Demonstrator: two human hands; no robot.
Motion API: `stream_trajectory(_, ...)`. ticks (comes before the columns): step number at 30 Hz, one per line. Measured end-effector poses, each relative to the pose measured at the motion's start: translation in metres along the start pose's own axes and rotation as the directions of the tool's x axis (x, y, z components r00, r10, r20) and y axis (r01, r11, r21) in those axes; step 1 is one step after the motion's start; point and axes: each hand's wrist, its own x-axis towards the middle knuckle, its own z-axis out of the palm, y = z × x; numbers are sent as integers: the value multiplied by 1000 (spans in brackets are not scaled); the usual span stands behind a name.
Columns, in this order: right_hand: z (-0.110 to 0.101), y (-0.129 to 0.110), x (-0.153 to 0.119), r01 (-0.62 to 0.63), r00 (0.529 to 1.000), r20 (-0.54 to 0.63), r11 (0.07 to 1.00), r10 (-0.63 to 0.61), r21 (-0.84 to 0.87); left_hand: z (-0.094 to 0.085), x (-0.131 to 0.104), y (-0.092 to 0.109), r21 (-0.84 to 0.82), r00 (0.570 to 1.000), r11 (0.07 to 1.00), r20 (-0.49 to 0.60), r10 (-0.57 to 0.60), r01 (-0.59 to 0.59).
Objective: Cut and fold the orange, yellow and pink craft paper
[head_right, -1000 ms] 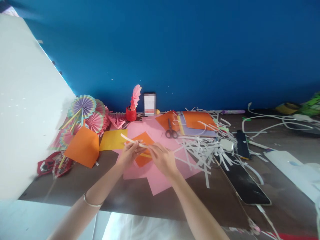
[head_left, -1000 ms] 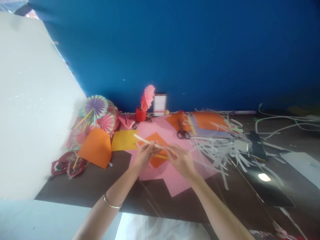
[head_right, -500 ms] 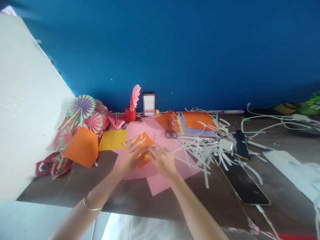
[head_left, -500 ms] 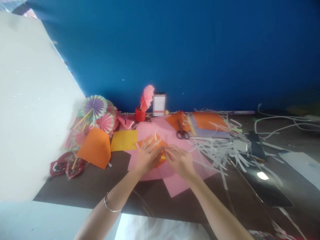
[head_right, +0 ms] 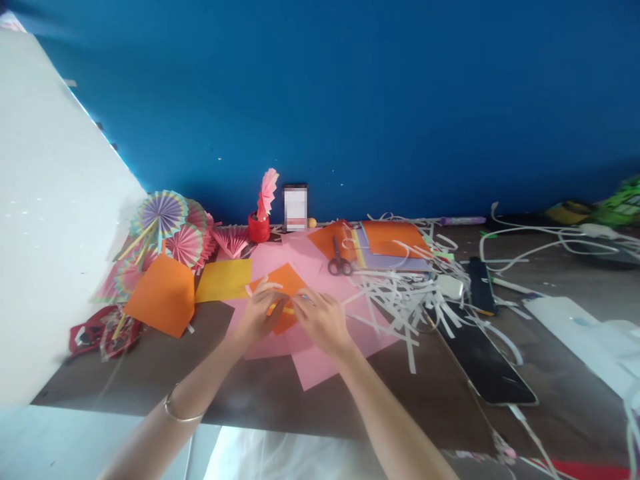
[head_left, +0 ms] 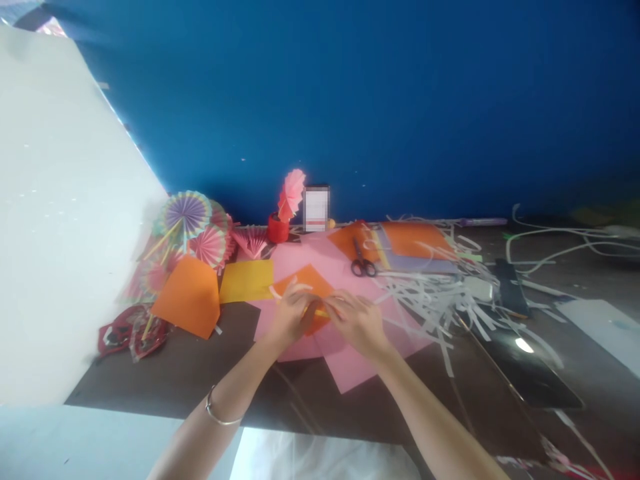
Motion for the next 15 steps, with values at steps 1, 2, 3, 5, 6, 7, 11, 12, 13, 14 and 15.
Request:
stream_trajectory(1, 0, 0, 0, 2, 1000, 8, 1000, -2, 1, 0, 1, 0, -6, 1000, 1000, 5, -16, 17)
stream_trajectory(2, 0, -1, 0, 4, 1000, 15, 1000, -4, 1, -1, 1, 1, -16, 999, 999, 12, -42, 42)
stream_trajectory(3, -1, -1, -1, 8, 1000, 20, 1000, -8, -1, -2, 2, 2, -31, 997, 997, 22, -75, 76)
stream_trajectory(5, -2, -2, -1, 26, 999, 27, 1000, -25, -13, -4, 3, 5, -77, 986, 984, 52, -158, 161)
stream_trajectory(6, -3, -3, 0, 39, 999, 31, 999, -38, -23, -5, 3, 6, -108, 977, 972, 70, -202, 209)
stream_trajectory(7, -4, -3, 0, 52, 998, 34, 998, -51, -34, -6, 4, 7, -143, 966, 956, 87, -244, 254)
stream_trajectory(11, -7, -5, 1, 73, 997, 36, 995, -70, -66, -9, 6, 11, -277, 927, 885, 125, -354, 375)
stream_trajectory(12, -8, -6, 1, 74, 997, 35, 995, -71, -69, -10, 7, 12, -302, 921, 870, 129, -368, 390)
stream_trajectory(13, -8, -5, 1, 76, 997, 31, 995, -73, -72, -10, 8, 13, -325, 917, 857, 132, -377, 400)
stream_trajectory(14, -8, -5, 1, 80, 997, 27, 994, -78, -75, -11, 8, 14, -347, 912, 844, 136, -386, 409)
stream_trajectory(15, -8, -5, 1, 84, 996, 18, 993, -83, -79, -12, 9, 15, -367, 908, 831, 142, -394, 418)
